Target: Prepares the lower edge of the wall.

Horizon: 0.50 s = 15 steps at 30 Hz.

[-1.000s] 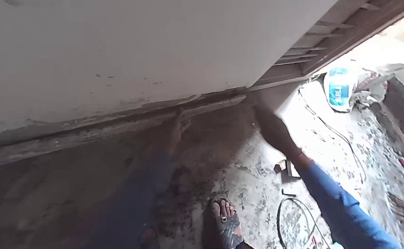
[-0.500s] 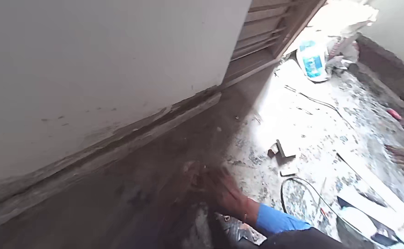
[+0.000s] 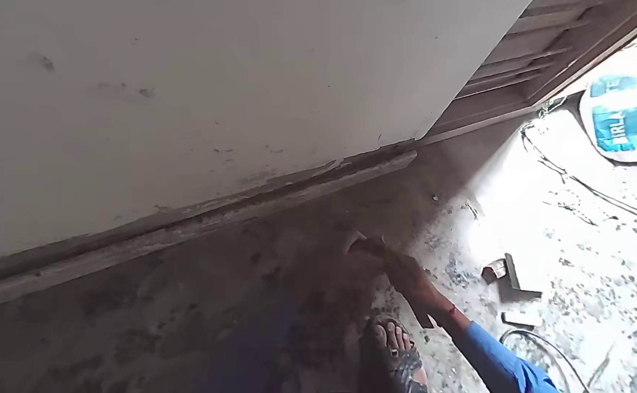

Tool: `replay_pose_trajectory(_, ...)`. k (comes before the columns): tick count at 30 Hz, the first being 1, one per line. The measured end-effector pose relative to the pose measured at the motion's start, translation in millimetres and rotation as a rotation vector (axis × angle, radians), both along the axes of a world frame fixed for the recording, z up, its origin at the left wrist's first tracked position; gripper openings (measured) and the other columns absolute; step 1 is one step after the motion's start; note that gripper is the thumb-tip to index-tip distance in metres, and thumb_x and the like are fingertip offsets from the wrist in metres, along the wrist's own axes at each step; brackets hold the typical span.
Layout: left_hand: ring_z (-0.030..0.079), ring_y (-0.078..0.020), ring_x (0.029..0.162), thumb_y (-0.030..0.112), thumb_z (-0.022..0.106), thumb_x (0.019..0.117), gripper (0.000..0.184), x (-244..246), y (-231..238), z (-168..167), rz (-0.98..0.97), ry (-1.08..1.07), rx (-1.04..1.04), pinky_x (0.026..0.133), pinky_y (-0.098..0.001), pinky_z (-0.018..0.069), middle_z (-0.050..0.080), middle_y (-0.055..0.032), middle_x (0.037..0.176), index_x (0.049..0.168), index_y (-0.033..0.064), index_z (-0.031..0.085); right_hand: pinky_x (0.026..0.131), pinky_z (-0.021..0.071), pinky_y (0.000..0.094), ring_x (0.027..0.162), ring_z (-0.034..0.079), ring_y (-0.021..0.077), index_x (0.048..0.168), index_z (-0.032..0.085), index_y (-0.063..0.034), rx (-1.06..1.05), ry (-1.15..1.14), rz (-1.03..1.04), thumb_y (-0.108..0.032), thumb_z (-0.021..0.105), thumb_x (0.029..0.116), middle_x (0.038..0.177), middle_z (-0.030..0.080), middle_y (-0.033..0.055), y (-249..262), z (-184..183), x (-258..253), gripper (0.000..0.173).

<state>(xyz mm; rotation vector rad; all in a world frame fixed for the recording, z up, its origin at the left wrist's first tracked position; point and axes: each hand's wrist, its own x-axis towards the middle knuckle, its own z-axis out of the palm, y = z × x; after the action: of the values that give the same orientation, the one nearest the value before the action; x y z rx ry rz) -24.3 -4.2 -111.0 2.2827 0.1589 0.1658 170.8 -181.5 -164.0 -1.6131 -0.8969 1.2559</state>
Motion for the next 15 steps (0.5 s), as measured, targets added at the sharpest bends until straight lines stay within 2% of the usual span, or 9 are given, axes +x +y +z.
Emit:
replay_pose_trajectory(2, 0.067, -0.0292, 0.115, 0.025, 0.061, 0.1007, 0.049, 1, 12, -48, 0.129, 0.252, -0.219, 0.094, -0.0487, 0.0564, 0.065, -0.0162, 0.133, 0.148, 0.0138, 0.051, 0.047, 0.0408, 0.0206, 0.05, 0.044, 0.0041, 0.11, 0.066, -0.0088, -0.046, 0.18, -0.026, -0.037, 0.041, 0.1091, 0.065, 0.049, -0.006, 3, 6, 9, 0.037)
replay_pose_trajectory(3, 0.064, -0.026, 0.123, 0.024, 0.062, 0.1019, 0.048, 2, 15, -48, 0.247, 0.355, -0.375, 0.104, -0.0485, 0.0516, 0.063, -0.0122, 0.139, 0.148, 0.0169, 0.053, 0.045, 0.0398, 0.0194, 0.048, 0.044, 0.0037, 0.105, 0.063, -0.0099, -0.099, 0.258, -0.006, -0.042, 0.036, 0.1098, 0.064, 0.049, -0.0059, 8, 9, 14, 0.043)
replay_pose_trajectory(4, 0.062, -0.0221, 0.125, 0.019, 0.06, 0.1037, 0.042, -2, 18, -42, 0.386, 0.369, -0.564, 0.108, -0.0422, 0.0482, 0.063, -0.0116, 0.139, 0.144, 0.0103, 0.056, 0.043, 0.0385, 0.0189, 0.047, 0.043, 0.0035, 0.105, 0.062, -0.011, -0.149, 0.289, 0.017, -0.045, 0.028, 0.1102, 0.064, 0.05, -0.0061, 14, 9, 19, 0.048)
replay_pose_trajectory(5, 0.065, -0.0183, 0.118, 0.014, 0.053, 0.1066, 0.036, -7, 23, -44, 0.544, 0.307, -0.786, 0.102, -0.0346, 0.0521, 0.065, -0.0117, 0.134, 0.14, 0.0027, 0.056, 0.04, 0.0376, 0.0188, 0.045, 0.042, 0.0033, 0.104, 0.063, -0.0109, -0.182, 0.277, 0.012, -0.048, 0.028, 0.1104, 0.062, 0.05, -0.006, 19, 7, 22, 0.051)
replay_pose_trajectory(6, 0.071, -0.0214, 0.108, 0.015, 0.045, 0.1094, 0.033, -10, 32, -54, 0.732, 0.193, -1.03, 0.091, -0.0351, 0.0591, 0.069, -0.0147, 0.126, 0.136, -0.0025, 0.056, 0.04, 0.0378, 0.0201, 0.044, 0.042, 0.0043, 0.103, 0.065, -0.0113, -0.194, 0.232, 0.0, -0.05, 0.034, 0.1096, 0.061, 0.049, -0.0057, 22, 5, 25, 0.05)
replay_pose_trajectory(8, 0.07, -0.0297, 0.103, 0.032, 0.037, 0.1123, 0.047, -17, 56, -64, 1.041, -0.044, -1.362, 0.086, -0.0429, 0.0606, 0.066, -0.0215, 0.123, 0.14, -0.0049, 0.047, 0.042, 0.0392, 0.0209, 0.046, 0.043, 0.0046, 0.104, 0.066, -0.0107, -0.17, 0.121, -0.031, -0.049, 0.039, 0.1089, 0.063, 0.05, -0.0058, 28, 4, 36, 0.047)
replay_pose_trajectory(10, 0.07, -0.0272, 0.106, 0.042, 0.041, 0.1102, 0.056, -25, 78, -76, 1.185, -0.168, -1.409, 0.089, -0.0395, 0.0601, 0.064, -0.0197, 0.128, 0.146, -0.0016, 0.043, 0.046, 0.0405, 0.0196, 0.051, 0.045, 0.0034, 0.107, 0.065, -0.0084, -0.146, 0.092, -0.055, -0.04, 0.042, 0.1101, 0.069, 0.055, -0.0055, 38, 15, 52, 0.039)
replay_pose_trajectory(12, 0.071, -0.0266, 0.109, 0.036, 0.047, 0.1094, 0.051, -24, 93, -86, 1.248, -0.235, -1.401, 0.09, -0.037, 0.0607, 0.064, -0.0188, 0.131, 0.146, -0.0005, 0.045, 0.047, 0.0408, 0.0187, 0.052, 0.046, 0.0023, 0.116, 0.068, -0.0086, -0.104, 0.08, -0.003, -0.032, 0.045, 0.1096, 0.072, 0.058, -0.0055, 49, 19, 68, 0.033)
replay_pose_trajectory(15, 0.07, -0.0276, 0.108, 0.022, 0.056, 0.1059, 0.042, -15, 97, -94, 1.244, -0.422, -1.42, 0.092, -0.039, 0.0599, 0.065, -0.0186, 0.128, 0.139, -0.0028, 0.05, 0.062, 0.0496, 0.0271, 0.065, 0.058, 0.0089, 0.105, 0.072, -0.0051, 0.017, -0.531, 0.329, -0.027, 0.051, 0.106, 0.081, 0.067, 0.0004, 71, 19, 87, 0.031)
